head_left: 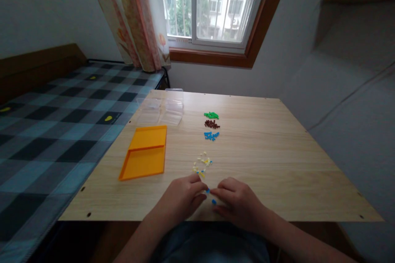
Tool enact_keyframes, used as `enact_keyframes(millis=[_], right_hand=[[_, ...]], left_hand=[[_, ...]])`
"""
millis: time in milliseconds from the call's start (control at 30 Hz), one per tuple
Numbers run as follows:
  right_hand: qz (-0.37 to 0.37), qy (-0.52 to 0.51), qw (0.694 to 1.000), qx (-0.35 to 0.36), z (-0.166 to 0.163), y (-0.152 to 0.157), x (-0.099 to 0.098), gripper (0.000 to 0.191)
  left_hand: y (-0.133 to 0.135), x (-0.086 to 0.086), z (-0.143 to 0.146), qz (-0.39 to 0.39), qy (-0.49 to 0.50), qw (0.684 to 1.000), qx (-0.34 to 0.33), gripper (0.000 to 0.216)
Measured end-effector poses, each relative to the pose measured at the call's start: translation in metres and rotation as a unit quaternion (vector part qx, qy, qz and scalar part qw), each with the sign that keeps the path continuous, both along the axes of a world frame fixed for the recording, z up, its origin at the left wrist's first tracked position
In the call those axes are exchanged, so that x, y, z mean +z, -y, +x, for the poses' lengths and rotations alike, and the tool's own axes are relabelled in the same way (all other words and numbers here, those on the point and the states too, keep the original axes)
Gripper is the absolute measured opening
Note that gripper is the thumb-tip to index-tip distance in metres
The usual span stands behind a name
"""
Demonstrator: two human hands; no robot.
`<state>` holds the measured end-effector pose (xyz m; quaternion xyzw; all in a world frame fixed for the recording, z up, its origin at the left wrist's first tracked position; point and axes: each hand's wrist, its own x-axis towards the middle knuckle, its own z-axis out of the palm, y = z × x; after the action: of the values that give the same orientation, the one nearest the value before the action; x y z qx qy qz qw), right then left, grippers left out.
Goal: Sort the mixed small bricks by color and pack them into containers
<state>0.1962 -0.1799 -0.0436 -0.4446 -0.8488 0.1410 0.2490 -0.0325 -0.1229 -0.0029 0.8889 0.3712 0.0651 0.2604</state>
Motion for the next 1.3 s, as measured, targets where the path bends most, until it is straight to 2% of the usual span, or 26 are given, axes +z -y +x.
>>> enact_keyframes(millis=[200,467,633,767,900,1067,1167,1300], right_hand=[[0.034,0.047,0.998,-0.025,-0.010,-0.003,-0.008,0.034],[0.067,0.040,0.996,-0.034,-0.009,-0.010,-0.013,0.012],[0.043,0.044,0.997,-0.039,0.008,-0.020,-0.011,0.014],[0.029,0.030,0.997,-0.067,0.034,-0.047,-0.012,0.015],[0.059,0.031,0.995,-0.077,0.056,-0.097,-0.015,0.017],[0.092,0.053,0.993,-0.059,0.055,-0.158,-0.015,0.016],[0.112,0.050,0.990,-0.069,0.050,-0.169,-0.015,0.014],[0.122,0.039,0.989,-0.078,0.055,-0.154,-0.019,0.013]], left_hand=[[0.007,-0.018,0.003,0.031,0.015,0.998,0.043,0.011],[0.011,-0.026,0.005,0.099,0.009,0.992,0.076,0.019],[0.009,-0.028,0.008,0.104,0.001,0.991,0.088,0.018],[0.006,-0.031,0.011,0.110,-0.005,0.989,0.101,0.015],[0.005,-0.036,0.010,0.122,0.014,0.987,0.103,0.014],[0.005,-0.038,0.006,0.136,0.084,0.981,0.109,0.018],[0.004,-0.034,0.000,0.148,0.125,0.974,0.119,0.018],[0.002,-0.029,-0.011,0.166,0.152,0.963,0.146,0.018]])
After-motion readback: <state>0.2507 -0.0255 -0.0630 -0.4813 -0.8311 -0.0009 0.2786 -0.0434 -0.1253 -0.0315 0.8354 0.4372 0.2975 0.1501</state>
